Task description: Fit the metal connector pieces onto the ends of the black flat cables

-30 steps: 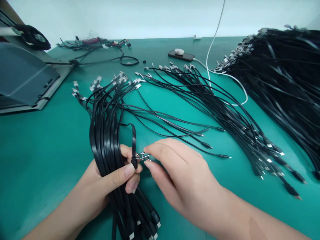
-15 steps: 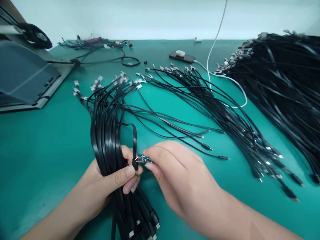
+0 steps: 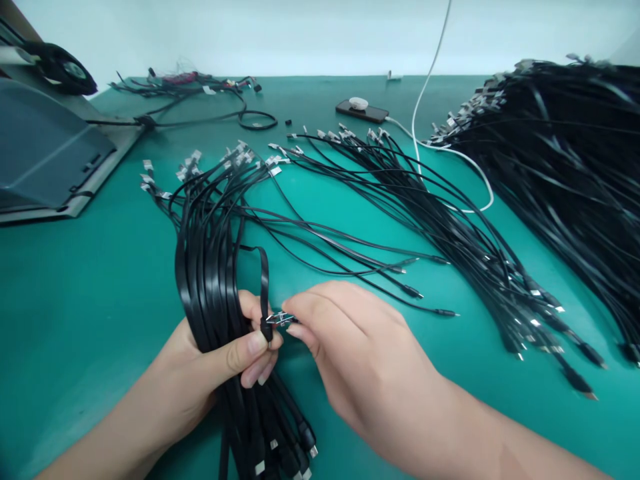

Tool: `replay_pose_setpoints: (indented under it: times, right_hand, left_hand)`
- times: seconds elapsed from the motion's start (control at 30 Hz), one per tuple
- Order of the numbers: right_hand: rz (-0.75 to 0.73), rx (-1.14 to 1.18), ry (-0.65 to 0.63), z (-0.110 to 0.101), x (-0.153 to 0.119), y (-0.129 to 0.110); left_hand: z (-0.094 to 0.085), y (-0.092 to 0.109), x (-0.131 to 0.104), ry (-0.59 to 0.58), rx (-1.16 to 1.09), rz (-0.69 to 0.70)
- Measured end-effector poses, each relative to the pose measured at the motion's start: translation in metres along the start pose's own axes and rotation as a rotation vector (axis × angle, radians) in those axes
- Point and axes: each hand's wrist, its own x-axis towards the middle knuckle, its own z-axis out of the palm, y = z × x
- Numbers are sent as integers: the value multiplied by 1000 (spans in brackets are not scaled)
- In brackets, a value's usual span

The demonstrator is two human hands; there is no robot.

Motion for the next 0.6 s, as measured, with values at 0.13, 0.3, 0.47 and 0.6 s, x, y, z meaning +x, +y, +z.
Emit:
replay_pose_setpoints:
  times: [0.13, 0.3, 0.47, 0.6]
  right_hand:
    - [-27, -9, 3, 1, -1, 1]
    - [-22, -7, 30, -2, 0, -1]
    - [-73, 165, 87, -6, 4, -1]
    - [-243, 279, -118, -1, 6, -4]
  left_hand:
    - [-1, -1, 0, -14, 7, 13]
    - [0, 1, -1, -6, 12, 10]
    - [1, 3, -2, 16, 27, 1]
    - [0, 6, 0, -7, 86, -19]
